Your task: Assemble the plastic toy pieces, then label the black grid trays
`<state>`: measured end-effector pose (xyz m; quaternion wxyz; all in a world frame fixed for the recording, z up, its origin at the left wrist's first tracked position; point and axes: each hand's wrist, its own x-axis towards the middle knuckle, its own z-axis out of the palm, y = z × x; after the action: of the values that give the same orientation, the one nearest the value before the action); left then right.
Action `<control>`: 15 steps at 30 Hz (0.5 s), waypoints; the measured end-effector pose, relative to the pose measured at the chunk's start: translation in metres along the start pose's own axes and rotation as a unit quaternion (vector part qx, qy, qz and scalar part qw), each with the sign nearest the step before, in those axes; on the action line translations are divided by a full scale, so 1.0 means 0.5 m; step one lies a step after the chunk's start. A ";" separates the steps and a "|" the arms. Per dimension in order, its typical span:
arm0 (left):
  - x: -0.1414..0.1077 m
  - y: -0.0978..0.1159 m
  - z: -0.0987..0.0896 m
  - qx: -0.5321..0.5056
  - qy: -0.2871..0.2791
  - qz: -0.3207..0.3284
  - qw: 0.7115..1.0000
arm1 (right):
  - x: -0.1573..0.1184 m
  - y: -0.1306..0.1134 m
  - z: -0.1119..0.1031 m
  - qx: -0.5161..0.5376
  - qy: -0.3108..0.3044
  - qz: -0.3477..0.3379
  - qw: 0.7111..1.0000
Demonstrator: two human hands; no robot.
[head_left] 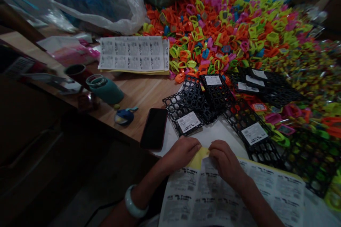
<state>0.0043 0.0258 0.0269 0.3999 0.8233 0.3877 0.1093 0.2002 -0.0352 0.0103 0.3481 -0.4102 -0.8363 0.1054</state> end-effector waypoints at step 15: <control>0.004 -0.008 0.017 0.252 0.052 -0.010 0.966 | 0.176 0.049 -0.076 0.136 0.209 0.325 0.912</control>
<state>0.0079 0.0238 0.0181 0.1601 0.8867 0.4312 0.0469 0.2034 0.0433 0.0707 0.5138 -0.6206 -0.5427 0.2371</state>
